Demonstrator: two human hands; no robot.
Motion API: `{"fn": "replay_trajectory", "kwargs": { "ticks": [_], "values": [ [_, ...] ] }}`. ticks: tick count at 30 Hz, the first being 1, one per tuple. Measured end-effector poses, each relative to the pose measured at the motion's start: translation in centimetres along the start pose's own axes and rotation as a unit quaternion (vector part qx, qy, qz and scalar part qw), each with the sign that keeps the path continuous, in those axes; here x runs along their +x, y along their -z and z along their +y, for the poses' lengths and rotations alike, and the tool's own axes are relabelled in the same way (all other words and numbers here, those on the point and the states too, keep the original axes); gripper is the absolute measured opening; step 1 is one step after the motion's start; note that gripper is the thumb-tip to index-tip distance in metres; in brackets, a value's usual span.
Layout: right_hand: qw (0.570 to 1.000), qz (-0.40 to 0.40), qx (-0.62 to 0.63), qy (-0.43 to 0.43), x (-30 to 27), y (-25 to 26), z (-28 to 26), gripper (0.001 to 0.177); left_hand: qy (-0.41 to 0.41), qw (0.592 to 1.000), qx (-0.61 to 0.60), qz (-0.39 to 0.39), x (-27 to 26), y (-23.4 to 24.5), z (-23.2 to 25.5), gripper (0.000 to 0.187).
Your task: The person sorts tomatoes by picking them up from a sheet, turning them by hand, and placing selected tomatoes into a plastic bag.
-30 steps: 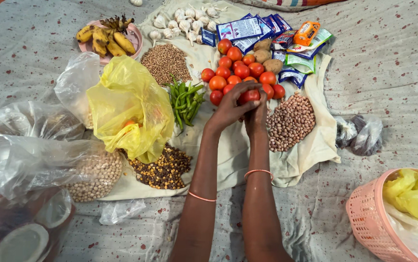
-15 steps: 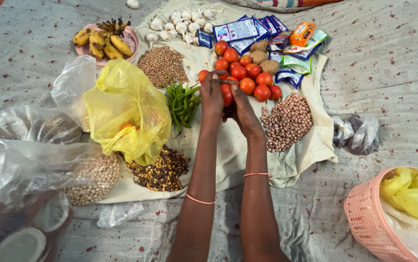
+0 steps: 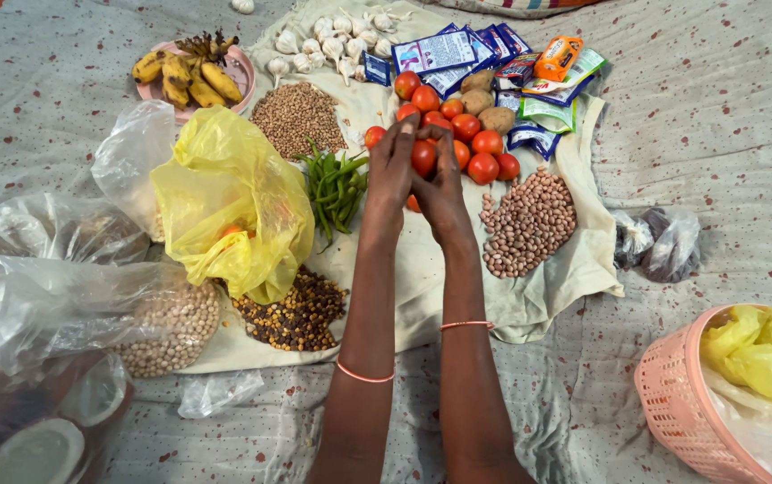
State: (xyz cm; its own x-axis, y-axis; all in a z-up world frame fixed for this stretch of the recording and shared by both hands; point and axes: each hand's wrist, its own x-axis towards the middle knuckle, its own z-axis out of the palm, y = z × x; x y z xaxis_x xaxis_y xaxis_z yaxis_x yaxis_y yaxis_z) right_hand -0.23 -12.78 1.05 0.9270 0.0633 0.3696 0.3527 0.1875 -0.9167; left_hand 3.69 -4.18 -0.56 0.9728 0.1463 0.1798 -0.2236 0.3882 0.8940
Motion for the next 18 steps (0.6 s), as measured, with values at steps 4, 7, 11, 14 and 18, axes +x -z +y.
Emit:
{"fn": "replay_trajectory", "kwargs": {
  "ticks": [4, 7, 11, 14, 18],
  "values": [
    [0.996, 0.046, -0.02, -0.069, -0.5, -1.0, -1.1, 0.041, -0.017, 0.997, 0.03, -0.063, -0.4, 0.9, 1.1, 0.043],
    [0.995, 0.037, -0.09, 0.016, -0.7, -2.3, -1.3, 0.035, -0.084, 0.991, 0.074, -0.072, -0.4, 1.4, 2.6, 0.04],
    [0.994, 0.017, -0.086, 0.07, -1.1, -4.3, -0.8, 0.053, -0.107, 0.982, 0.141, -0.059, -2.5, 2.6, 7.1, 0.042],
    [0.998, 0.004, -0.043, 0.041, -1.1, -6.2, 0.1, 0.048, -0.067, 0.965, 0.255, -0.009, -4.7, 3.2, 11.3, 0.044],
    [0.988, -0.056, 0.142, -0.029, -2.0, -9.7, 0.8, 0.042, -0.099, 0.952, 0.287, 0.049, -6.9, 4.9, 15.4, 0.038]
  ]
}}
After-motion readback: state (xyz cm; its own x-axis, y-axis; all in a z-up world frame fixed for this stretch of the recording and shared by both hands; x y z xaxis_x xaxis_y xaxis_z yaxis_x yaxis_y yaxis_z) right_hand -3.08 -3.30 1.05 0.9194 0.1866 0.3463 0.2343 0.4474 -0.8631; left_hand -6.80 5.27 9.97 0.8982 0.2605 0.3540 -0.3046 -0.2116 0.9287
